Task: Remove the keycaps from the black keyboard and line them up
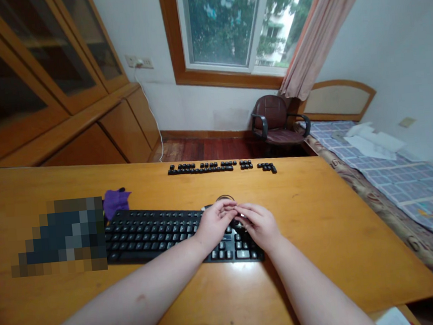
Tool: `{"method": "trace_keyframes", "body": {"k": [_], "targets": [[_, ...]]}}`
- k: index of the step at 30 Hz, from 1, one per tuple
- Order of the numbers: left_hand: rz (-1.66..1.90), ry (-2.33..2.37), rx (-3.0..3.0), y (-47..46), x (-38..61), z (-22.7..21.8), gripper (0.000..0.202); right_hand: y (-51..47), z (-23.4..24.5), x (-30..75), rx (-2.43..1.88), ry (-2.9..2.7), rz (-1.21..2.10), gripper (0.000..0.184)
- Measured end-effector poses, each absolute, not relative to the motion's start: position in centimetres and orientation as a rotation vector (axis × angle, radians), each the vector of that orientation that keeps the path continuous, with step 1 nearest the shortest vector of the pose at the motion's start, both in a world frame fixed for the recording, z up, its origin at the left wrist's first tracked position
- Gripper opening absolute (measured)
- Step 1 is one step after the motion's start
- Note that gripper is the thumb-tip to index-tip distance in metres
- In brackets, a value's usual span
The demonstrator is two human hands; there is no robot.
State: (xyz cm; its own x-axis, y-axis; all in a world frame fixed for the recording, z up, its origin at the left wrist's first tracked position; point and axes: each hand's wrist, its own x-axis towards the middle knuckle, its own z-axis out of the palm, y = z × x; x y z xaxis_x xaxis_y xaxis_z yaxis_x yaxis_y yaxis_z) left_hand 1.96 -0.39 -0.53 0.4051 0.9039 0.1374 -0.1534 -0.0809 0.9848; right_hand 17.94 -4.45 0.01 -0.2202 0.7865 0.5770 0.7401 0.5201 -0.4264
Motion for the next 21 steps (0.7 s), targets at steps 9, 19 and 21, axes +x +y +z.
{"method": "trace_keyframes", "body": {"k": [9, 19, 21], "targets": [[1.014, 0.870, 1.618, -0.5, 1.6, -0.7, 0.024, 0.1, -3.7, 25.0, -1.816, -1.828, -0.307, 0.025], [1.004, 0.883, 1.689, -0.5, 1.4, 0.1, 0.023, 6.7, -4.6, 28.3, -1.892, -1.967, -0.405, 0.023], [1.006, 0.889, 1.677, -0.6, 1.4, 0.2, 0.023, 7.8, -4.6, 28.8, -1.878, -1.983, -0.418, 0.024]]}}
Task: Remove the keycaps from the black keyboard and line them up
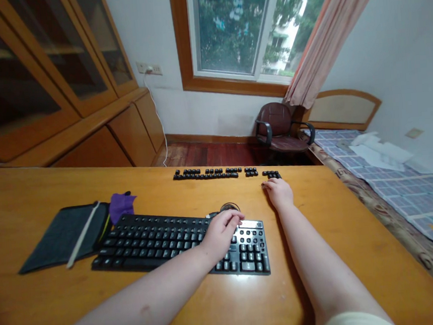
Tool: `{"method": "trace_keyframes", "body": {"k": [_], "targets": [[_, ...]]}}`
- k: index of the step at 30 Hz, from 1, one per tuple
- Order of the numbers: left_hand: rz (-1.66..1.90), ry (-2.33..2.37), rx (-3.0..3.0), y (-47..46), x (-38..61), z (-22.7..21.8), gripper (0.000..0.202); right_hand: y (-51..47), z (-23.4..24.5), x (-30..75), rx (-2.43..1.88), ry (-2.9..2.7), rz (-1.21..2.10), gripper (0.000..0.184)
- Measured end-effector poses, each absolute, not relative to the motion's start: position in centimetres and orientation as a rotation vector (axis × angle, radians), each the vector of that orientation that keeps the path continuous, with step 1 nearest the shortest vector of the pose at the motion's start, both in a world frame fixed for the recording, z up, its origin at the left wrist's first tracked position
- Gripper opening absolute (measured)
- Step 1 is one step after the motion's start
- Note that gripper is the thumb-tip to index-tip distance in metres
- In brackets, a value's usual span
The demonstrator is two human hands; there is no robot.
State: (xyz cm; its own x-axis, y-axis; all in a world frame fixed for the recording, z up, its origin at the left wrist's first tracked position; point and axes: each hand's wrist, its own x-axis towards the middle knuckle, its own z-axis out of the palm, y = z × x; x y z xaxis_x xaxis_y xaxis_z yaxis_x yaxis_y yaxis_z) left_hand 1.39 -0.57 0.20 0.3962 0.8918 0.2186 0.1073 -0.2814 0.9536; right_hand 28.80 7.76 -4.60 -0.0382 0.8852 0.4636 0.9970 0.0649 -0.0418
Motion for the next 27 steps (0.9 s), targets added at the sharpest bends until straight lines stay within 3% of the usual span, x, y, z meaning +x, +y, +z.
{"method": "trace_keyframes", "body": {"k": [27], "targets": [[1.012, 0.886, 1.681, -0.5, 1.4, -0.1, 0.022, 9.8, -4.4, 28.6, -2.086, -1.908, -0.639, 0.029]]}}
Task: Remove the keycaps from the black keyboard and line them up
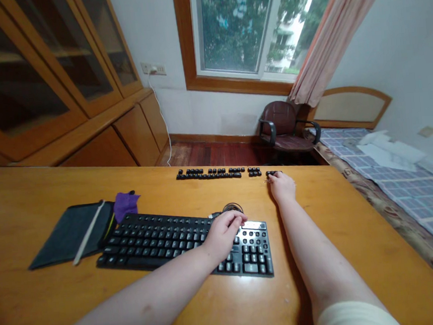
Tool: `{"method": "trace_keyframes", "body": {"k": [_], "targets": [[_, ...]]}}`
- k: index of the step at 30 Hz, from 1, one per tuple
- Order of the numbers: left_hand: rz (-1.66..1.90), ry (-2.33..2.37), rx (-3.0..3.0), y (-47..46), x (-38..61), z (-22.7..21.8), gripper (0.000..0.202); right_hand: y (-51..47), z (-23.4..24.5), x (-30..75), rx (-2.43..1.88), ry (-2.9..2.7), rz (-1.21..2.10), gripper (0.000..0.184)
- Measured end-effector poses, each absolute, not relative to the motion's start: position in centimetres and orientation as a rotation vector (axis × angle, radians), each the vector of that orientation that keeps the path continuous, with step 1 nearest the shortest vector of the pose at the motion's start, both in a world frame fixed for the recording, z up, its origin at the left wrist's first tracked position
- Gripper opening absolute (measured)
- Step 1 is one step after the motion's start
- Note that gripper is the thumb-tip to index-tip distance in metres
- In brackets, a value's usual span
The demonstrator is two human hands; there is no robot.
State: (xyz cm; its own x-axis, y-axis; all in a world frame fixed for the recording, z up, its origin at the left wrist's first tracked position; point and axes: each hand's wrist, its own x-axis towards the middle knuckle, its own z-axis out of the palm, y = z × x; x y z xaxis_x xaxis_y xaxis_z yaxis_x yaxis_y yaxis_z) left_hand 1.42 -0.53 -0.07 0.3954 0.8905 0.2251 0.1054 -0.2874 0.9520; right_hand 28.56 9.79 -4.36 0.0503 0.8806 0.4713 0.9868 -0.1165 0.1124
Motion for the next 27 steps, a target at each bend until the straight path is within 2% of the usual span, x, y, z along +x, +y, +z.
{"method": "trace_keyframes", "body": {"k": [10, 16, 19, 21, 22, 24, 27], "targets": [[1.035, 0.872, 1.688, -0.5, 1.3, -0.1, 0.021, 9.0, -4.4, 28.7, -1.852, -1.740, -0.578, 0.029], [1.281, 0.967, 1.430, -1.3, 1.1, 1.0, 0.018, 4.9, -2.2, 25.2, -1.440, -1.392, -0.270, 0.039], [1.348, 0.985, 1.257, -1.9, 0.3, 4.2, 0.017, 1.7, 0.3, 21.6, -1.314, -1.259, -0.044, 0.049], [1.233, 0.914, 1.407, -1.9, -0.6, 6.6, 0.018, -0.3, 1.9, 19.2, -1.280, -1.244, 0.168, 0.058], [1.160, 0.889, 1.575, -1.7, -1.2, 7.6, 0.019, -1.2, 2.4, 18.2, -1.273, -1.247, 0.321, 0.057], [0.977, 0.910, 2.007, -1.4, -2.0, 8.4, 0.018, -2.6, 3.0, 16.5, -1.285, -1.244, 0.560, 0.043], [0.701, 0.990, 2.373, -1.1, -2.6, 6.4, 0.026, -3.4, 2.7, 15.5, -1.369, -1.426, 0.575, 0.027]]}}
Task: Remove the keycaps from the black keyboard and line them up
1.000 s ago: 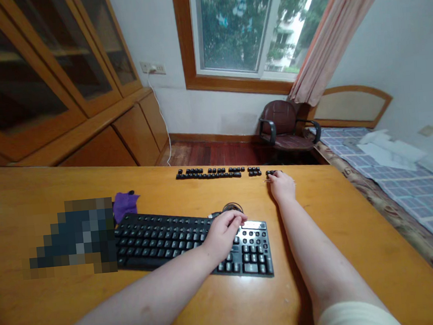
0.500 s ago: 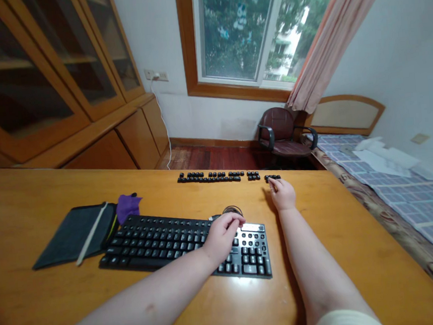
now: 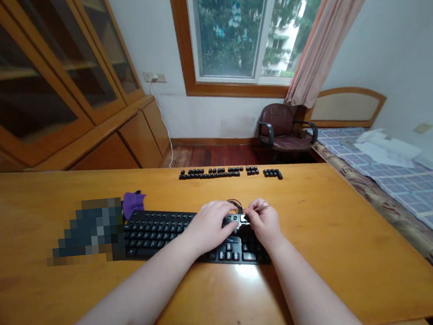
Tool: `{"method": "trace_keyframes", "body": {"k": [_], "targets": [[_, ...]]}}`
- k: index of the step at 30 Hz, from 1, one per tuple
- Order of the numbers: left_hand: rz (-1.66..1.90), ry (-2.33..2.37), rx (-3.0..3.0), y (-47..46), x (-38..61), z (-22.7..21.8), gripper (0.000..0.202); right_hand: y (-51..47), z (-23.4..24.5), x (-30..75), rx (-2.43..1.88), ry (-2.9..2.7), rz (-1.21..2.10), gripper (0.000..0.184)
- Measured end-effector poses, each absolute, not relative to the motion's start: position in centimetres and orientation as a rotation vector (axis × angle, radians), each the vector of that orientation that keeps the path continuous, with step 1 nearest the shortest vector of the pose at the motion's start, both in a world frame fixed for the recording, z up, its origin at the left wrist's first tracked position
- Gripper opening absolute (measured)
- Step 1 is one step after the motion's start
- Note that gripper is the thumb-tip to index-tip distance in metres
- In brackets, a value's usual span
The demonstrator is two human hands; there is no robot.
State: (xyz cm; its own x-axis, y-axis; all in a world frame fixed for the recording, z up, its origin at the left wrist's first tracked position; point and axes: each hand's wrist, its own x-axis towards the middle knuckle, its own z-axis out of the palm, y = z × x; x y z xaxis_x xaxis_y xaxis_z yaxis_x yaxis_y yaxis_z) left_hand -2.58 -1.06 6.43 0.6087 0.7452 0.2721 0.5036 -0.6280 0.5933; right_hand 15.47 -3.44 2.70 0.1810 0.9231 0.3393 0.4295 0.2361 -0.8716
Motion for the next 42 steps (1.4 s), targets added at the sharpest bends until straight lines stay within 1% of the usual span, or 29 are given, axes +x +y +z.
{"method": "trace_keyframes", "body": {"k": [3, 5, 6, 10, 14, 17, 22, 25, 27, 30, 33, 35, 38, 40, 42], "targets": [[0.568, 0.941, 2.473, -1.2, -2.3, 2.9, 0.045, -3.2, 2.1, 15.6, -1.400, -1.666, 0.428, 0.025], [0.519, 0.933, 2.537, -1.3, -2.0, 1.2, 0.060, -2.8, 1.7, 15.8, -1.401, -1.718, 0.375, 0.026], [0.496, 0.925, 2.561, -1.3, -1.9, 0.7, 0.062, -2.7, 1.5, 15.8, -1.407, -1.731, 0.367, 0.026], [0.481, 0.951, 2.524, -1.1, -1.6, 0.4, 0.055, -2.4, 0.8, 15.3, -1.403, -1.796, 0.387, 0.028], [0.516, 0.972, 2.482, -0.9, -1.7, 0.6, 0.055, -2.3, 0.4, 15.1, -1.324, -1.851, 0.387, 0.028], [0.522, 0.973, 2.461, -0.9, -1.7, 0.6, 0.047, -2.1, 0.4, 15.1, -1.263, -1.880, 0.409, 0.025], [0.549, 0.943, 2.466, -0.8, -1.6, 0.5, 0.038, -2.0, 0.4, 15.2, -1.112, -1.923, 0.623, 0.026], [0.555, 0.916, 2.467, -0.7, -1.7, 0.5, 0.035, -2.3, 0.5, 15.3, -1.123, -1.883, 0.796, 0.026], [0.554, 0.911, 2.464, -0.7, -1.7, 0.4, 0.035, -2.6, 0.6, 15.3, -1.154, -1.836, 0.827, 0.025], [0.555, 0.917, 2.466, -0.7, -1.7, 0.4, 0.037, -2.9, 0.6, 15.1, -1.166, -1.781, 0.665, 0.029], [0.553, 0.911, 2.477, -0.7, -1.7, 0.3, 0.031, -3.2, 0.4, 14.7, -1.160, -1.777, 0.457, 0.035], [0.553, 0.909, 2.485, -0.8, -1.7, 0.3, 0.028, -3.4, 0.2, 14.5, -1.157, -1.803, 0.366, 0.033], [0.574, 0.888, 2.498, -0.7, -1.7, 0.1, 0.028, -3.8, -0.3, 14.4, -1.155, -1.819, 0.324, 0.028], [0.603, 0.890, 2.483, -0.6, -1.6, -0.2, 0.029, -3.9, -0.5, 14.6, -1.197, -1.688, 0.324, 0.031], [0.622, 0.901, 2.452, -0.4, -1.5, -0.4, 0.024, -3.8, -0.7, 14.9, -1.247, -1.468, 0.338, 0.035]]}}
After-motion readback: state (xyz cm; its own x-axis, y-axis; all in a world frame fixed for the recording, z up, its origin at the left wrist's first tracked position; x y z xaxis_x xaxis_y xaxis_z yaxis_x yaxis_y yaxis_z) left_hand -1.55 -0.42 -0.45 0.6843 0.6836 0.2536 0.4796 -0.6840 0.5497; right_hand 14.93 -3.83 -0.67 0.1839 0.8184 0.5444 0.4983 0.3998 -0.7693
